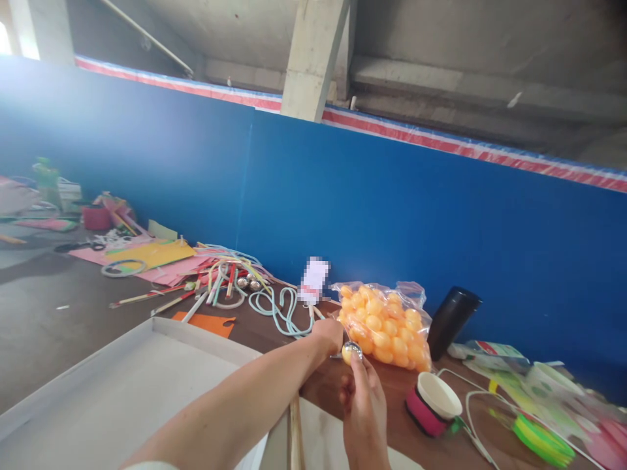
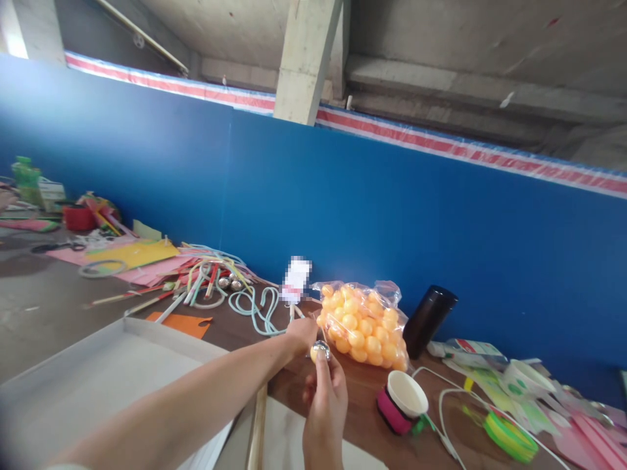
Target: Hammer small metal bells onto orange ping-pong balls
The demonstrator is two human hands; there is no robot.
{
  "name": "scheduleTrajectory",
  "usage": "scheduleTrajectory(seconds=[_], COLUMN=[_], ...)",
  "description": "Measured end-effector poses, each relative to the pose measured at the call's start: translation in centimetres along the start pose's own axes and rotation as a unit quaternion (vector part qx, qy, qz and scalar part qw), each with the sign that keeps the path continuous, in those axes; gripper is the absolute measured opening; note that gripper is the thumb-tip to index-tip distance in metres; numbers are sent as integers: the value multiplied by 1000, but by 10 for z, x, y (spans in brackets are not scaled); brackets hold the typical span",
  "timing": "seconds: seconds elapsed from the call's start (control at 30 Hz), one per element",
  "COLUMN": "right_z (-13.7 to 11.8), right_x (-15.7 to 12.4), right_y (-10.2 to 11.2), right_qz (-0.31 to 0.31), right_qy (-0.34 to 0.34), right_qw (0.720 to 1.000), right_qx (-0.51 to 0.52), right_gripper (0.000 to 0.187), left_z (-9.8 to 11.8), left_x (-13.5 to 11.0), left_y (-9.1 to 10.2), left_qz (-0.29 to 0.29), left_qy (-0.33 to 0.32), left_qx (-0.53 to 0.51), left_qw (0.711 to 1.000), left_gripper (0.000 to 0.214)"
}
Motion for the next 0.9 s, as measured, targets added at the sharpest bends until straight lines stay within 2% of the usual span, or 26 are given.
scheduleTrajectory(seconds=[0.33, 0.6, 0.77, 0.9], right_z=[1, 3, 5, 6], right_x=[-1, 4, 3, 4], right_y=[-2, -1, -3, -4], right_qz=[-7, -5, -12, -13], right_qy=[1, -2, -8, -12], right_qw=[1000, 1000, 1000, 1000], right_qx=[7, 0, -9, -22], right_gripper=[25, 26, 27, 28], left_z=[2, -16, -33, -42], left_x=[-9, -19, -34, -50], left_y=[16, 20, 25, 30], left_qz=[29, 26, 9, 18], left_qy=[-37, -20, 10, 25], left_qx=[-35, -180, -337, -489], left_qw=[998, 983, 942, 872], left_gripper=[32, 31, 29, 19])
Point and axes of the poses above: each hand's wrist, its own x-axis towards the middle knuckle, its own y-axis out of the back of the hand, z = x × y, the point moved 6 cm from there along x, towards the middle knuckle, and after that the axes turned 1 degree about -x, right-handed, at the moved point
